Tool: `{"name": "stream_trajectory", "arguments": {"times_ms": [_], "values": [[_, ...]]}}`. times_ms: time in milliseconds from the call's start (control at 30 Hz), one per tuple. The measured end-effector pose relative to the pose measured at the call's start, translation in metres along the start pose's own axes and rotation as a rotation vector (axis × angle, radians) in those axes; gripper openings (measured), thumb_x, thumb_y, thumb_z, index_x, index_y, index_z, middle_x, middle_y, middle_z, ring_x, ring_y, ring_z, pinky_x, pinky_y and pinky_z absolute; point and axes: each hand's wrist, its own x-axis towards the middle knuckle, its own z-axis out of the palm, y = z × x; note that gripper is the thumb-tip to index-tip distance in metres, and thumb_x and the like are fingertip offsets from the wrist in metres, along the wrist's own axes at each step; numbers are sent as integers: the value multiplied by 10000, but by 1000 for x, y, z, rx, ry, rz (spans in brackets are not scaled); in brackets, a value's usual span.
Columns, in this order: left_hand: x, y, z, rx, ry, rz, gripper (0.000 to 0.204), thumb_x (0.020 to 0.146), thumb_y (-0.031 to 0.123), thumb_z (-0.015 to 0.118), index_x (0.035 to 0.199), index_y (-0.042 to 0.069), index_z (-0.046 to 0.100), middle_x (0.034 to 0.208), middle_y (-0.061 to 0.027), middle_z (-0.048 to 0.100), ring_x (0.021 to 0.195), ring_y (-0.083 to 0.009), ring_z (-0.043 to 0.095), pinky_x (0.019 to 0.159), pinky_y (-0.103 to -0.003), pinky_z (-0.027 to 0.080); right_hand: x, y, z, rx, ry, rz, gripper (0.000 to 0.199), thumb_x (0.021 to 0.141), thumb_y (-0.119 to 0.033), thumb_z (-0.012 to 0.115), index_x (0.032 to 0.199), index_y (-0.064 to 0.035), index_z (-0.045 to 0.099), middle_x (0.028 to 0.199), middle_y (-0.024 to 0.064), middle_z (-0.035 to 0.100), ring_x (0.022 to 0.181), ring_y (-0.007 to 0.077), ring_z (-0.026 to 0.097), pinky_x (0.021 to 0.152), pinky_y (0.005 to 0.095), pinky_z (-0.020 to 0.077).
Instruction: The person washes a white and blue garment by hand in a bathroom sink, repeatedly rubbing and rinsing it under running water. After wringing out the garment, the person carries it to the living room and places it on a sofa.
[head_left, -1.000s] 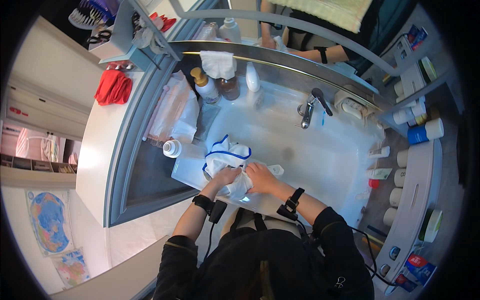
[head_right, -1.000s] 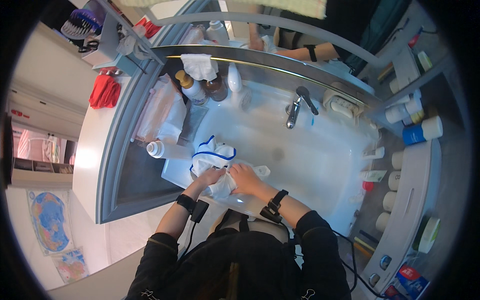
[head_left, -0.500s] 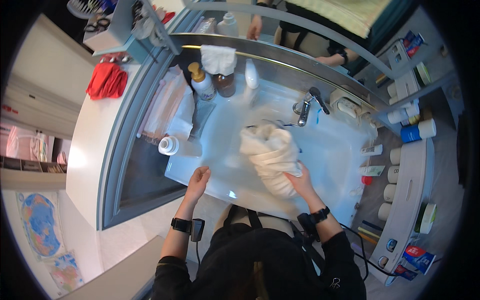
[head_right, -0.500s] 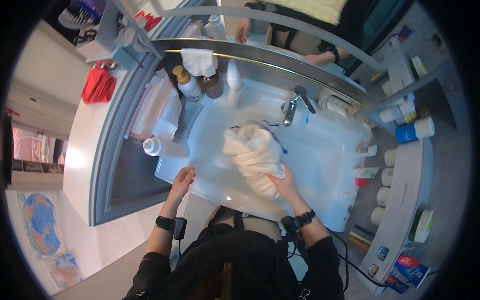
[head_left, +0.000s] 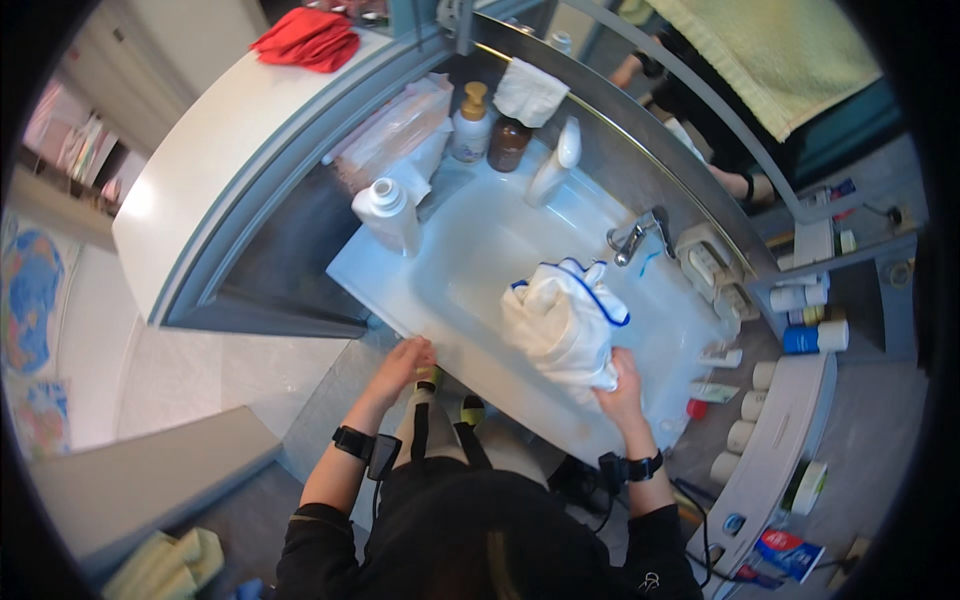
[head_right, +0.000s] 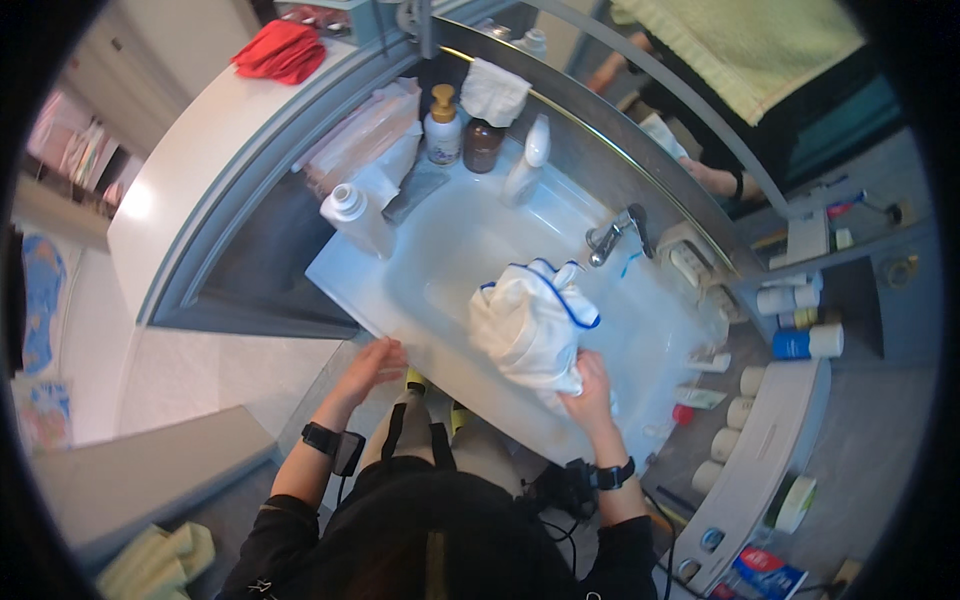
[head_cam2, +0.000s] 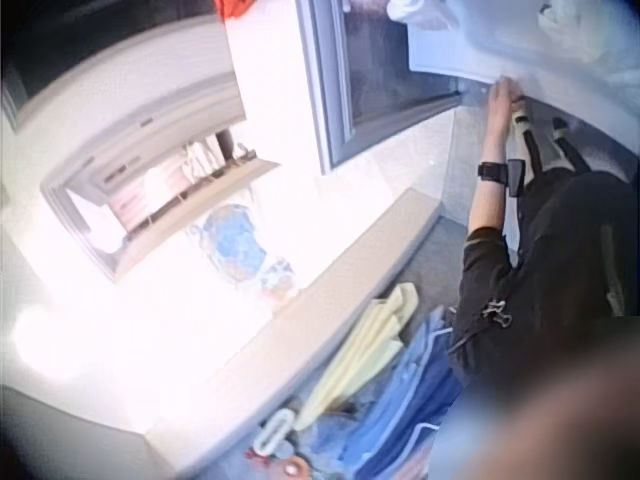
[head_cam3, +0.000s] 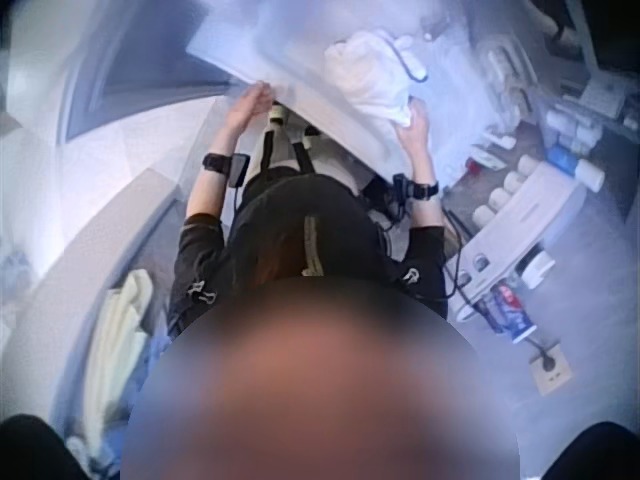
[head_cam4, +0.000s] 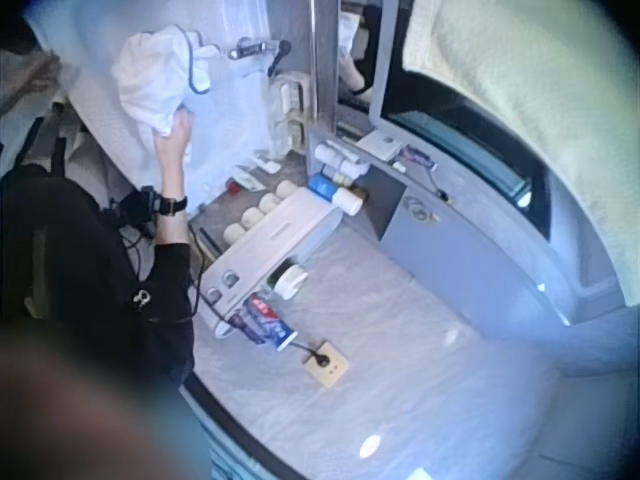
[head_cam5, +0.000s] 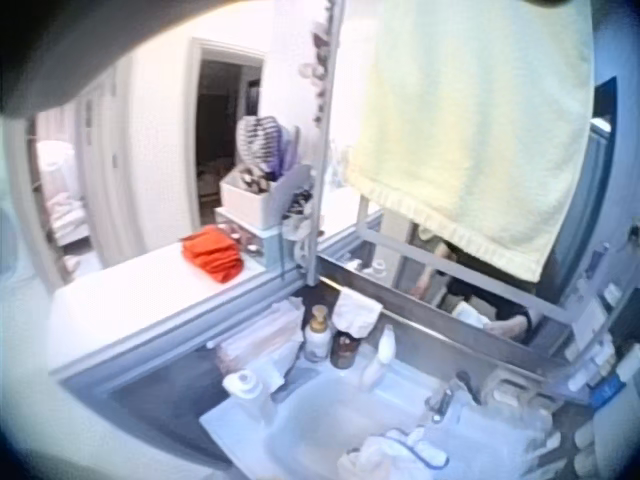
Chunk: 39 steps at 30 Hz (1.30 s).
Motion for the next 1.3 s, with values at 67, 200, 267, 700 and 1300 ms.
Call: {"name": "stream_trajectory", "arguments": {"times_ms": [67,200,267,700,1300], "values": [[-3,-23,24,-139,-2,-87,632,942,541,421,1308,25,428,1211,-113,555,1161,-228,515,985,-411,416,-8,-4,12,50,-81,-103,301,625,-56,714,885,-7,570,935,161,559,924,363,531,804,410,447],[18,-41,62,-318,-212,188,829,910,613,412,1411,-28,254,1391,-216,400,1254,-308,428,1018,-426,367,-24,-9,46,124,-227,-252,277,628,-61,710,857,-27,558,905,142,555,951,355,517,827,411,441],[24,-38,72,-106,49,131,903,892,637,419,1433,-41,167,1433,-246,310,1306,-329,349,1049,-404,327,-29,-7,58,131,-350,-265,322,623,-124,746,876,-36,567,931,125,573,961,359,506,846,414,425],[-27,49,98,1170,-101,871,673,611,480,762,1205,239,554,1195,-284,447,1127,-446,456,959,-452,397,12,-44,107,347,-394,30,463,721,-171,726,1146,-76,568,1176,152,574,1104,368,502,953,443,403],[5,-3,73,1098,549,990,471,647,240,762,1035,83,546,1227,-262,461,1165,-424,435,942,-488,379,81,-62,154,-78,-332,-185,855,538,-107,843,1267,-43,400,1344,245,329,1146,453,433,949,475,408]]}}
